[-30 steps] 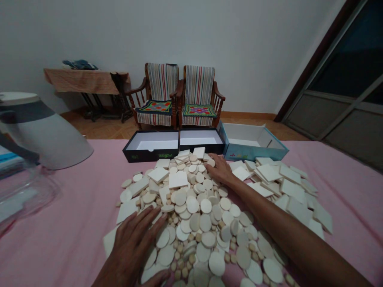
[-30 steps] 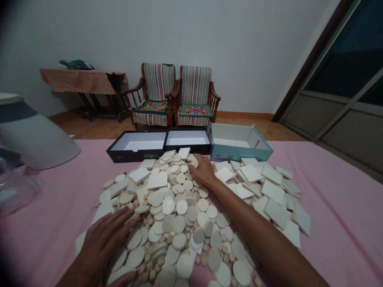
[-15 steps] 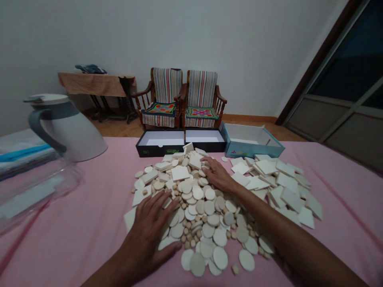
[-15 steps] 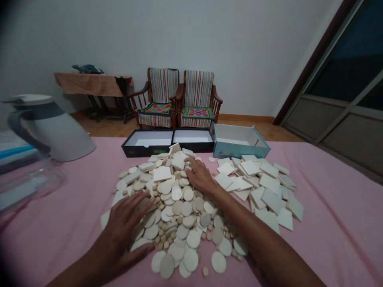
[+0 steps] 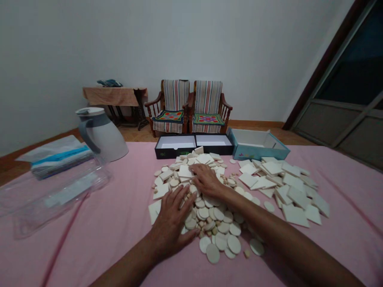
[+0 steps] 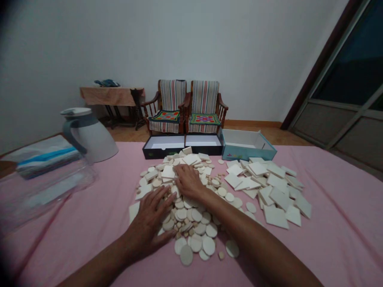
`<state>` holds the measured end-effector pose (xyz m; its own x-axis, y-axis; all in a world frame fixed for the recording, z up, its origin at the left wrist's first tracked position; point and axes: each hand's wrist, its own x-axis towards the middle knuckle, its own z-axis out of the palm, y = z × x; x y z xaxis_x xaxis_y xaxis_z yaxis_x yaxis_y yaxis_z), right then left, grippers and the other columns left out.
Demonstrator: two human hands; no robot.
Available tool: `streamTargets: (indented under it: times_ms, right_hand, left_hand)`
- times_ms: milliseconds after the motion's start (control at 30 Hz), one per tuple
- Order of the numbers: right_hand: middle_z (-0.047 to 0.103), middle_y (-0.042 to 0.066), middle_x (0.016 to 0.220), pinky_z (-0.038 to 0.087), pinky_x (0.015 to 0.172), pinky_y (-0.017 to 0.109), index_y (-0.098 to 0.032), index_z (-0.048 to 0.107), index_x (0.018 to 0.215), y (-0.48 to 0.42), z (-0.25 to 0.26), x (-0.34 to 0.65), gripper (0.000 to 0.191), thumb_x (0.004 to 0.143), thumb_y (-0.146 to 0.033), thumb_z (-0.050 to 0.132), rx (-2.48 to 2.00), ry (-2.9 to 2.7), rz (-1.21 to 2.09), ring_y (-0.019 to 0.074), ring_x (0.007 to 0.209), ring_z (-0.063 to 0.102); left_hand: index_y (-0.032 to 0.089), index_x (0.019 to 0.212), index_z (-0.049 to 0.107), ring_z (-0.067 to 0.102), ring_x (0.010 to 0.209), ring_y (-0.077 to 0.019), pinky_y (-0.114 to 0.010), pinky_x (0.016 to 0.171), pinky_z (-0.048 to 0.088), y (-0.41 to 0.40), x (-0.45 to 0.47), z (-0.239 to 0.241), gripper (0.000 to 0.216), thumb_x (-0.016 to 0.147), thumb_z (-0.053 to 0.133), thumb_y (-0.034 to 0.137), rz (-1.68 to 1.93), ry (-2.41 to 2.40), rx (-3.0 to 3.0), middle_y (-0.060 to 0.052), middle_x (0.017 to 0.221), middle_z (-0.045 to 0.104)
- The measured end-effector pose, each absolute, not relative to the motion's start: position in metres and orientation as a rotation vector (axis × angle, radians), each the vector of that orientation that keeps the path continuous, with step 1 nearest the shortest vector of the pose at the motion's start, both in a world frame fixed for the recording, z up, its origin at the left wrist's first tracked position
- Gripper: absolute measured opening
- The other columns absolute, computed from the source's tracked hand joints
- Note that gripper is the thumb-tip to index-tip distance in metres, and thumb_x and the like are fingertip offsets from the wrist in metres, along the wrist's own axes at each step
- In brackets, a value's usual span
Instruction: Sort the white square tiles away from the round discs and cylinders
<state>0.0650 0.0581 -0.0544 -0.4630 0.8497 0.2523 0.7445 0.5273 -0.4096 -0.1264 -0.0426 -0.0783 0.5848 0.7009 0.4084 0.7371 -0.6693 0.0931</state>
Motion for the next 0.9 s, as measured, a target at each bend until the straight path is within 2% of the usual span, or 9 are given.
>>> streamTargets:
  times_ms: [100, 200, 267, 400, 500, 600, 800, 900]
  right_hand:
    - [0.051, 0.012, 0.134, 0.034, 0.103, 0.046, -0.02, 0.049, 0.132, 0.06, -0.052, 0.053, 0.042, 0.09, -0.019, 0.048, -1.108, -2.356, 0.384, 0.0248, 0.124, 0.042]
    - [0.056, 0.009, 0.129, 0.038, 0.103, 0.038, -0.021, 0.052, 0.128, 0.07, -0.043, 0.055, 0.035, 0.094, -0.022, 0.045, -0.801, -2.307, 0.518, 0.0193, 0.121, 0.049]
    - [0.061, 0.008, 0.123, 0.041, 0.1, 0.034, -0.021, 0.056, 0.122, 0.085, -0.036, 0.066, 0.029, 0.096, -0.024, 0.043, -0.774, -2.236, 0.519, 0.017, 0.116, 0.054]
    - [0.064, 0.009, 0.118, 0.043, 0.095, 0.029, -0.017, 0.061, 0.115, 0.127, -0.034, 0.103, 0.029, 0.093, -0.013, 0.043, -1.508, -2.14, 0.178, 0.0165, 0.109, 0.058]
    - [0.064, 0.016, 0.117, 0.042, 0.095, 0.033, -0.01, 0.063, 0.114, 0.155, -0.048, 0.129, 0.035, 0.082, -0.005, 0.051, -1.821, -2.081, 0.087, 0.024, 0.113, 0.057]
    - [0.066, 0.017, 0.114, 0.044, 0.09, 0.033, -0.011, 0.064, 0.113, 0.169, -0.064, 0.141, 0.036, 0.078, -0.007, 0.059, -1.907, -2.128, 0.101, 0.0266, 0.108, 0.06]
    - [0.069, 0.015, 0.109, 0.042, 0.086, 0.03, -0.015, 0.067, 0.103, 0.156, -0.069, 0.141, 0.02, 0.091, -0.021, 0.053, -1.934, -2.231, 0.018, 0.0252, 0.105, 0.061]
    - [0.07, 0.016, 0.103, 0.041, 0.083, 0.032, -0.014, 0.065, 0.103, 0.138, -0.057, 0.147, 0.02, 0.093, -0.024, 0.05, -1.964, -2.212, -0.059, 0.0267, 0.102, 0.062]
  left_hand:
    - [0.024, 0.152, 0.023, 0.022, 0.143, -0.0362, -0.058, 0.112, 0.022, -0.041, -0.127, -0.081, 0.086, 0.079, 0.065, 0.043, -0.688, -1.22, -2.709, -0.014, 0.157, 0.024]
    - [0.023, 0.152, 0.022, 0.022, 0.143, -0.0366, -0.058, 0.112, 0.023, -0.04, -0.129, -0.083, 0.087, 0.079, 0.065, 0.042, -0.702, -1.218, -2.699, -0.014, 0.157, 0.025]
    - [0.024, 0.152, 0.022, 0.023, 0.142, -0.0367, -0.058, 0.112, 0.024, -0.04, -0.129, -0.082, 0.088, 0.079, 0.065, 0.042, -0.687, -1.235, -2.699, -0.014, 0.157, 0.026]
    - [0.024, 0.153, 0.02, 0.024, 0.142, -0.0367, -0.058, 0.111, 0.025, -0.04, -0.13, -0.082, 0.089, 0.078, 0.065, 0.043, -0.669, -1.245, -2.698, -0.014, 0.157, 0.026]
    - [0.023, 0.153, 0.02, 0.022, 0.143, -0.0362, -0.057, 0.111, 0.024, -0.039, -0.131, -0.083, 0.09, 0.078, 0.066, 0.043, -0.647, -1.245, -2.695, -0.014, 0.157, 0.025]
    - [0.022, 0.153, 0.021, 0.021, 0.143, -0.036, -0.056, 0.112, 0.023, -0.039, -0.132, -0.084, 0.09, 0.078, 0.065, 0.044, -0.621, -1.242, -2.705, -0.013, 0.157, 0.026]
    - [0.022, 0.153, 0.022, 0.022, 0.143, -0.0363, -0.057, 0.112, 0.023, -0.037, -0.133, -0.083, 0.089, 0.079, 0.065, 0.046, -0.609, -1.233, -2.691, -0.013, 0.156, 0.027]
    - [0.023, 0.152, 0.023, 0.024, 0.142, -0.0366, -0.056, 0.111, 0.024, -0.036, -0.133, -0.082, 0.088, 0.079, 0.065, 0.045, -0.61, -1.227, -2.687, -0.013, 0.156, 0.029]
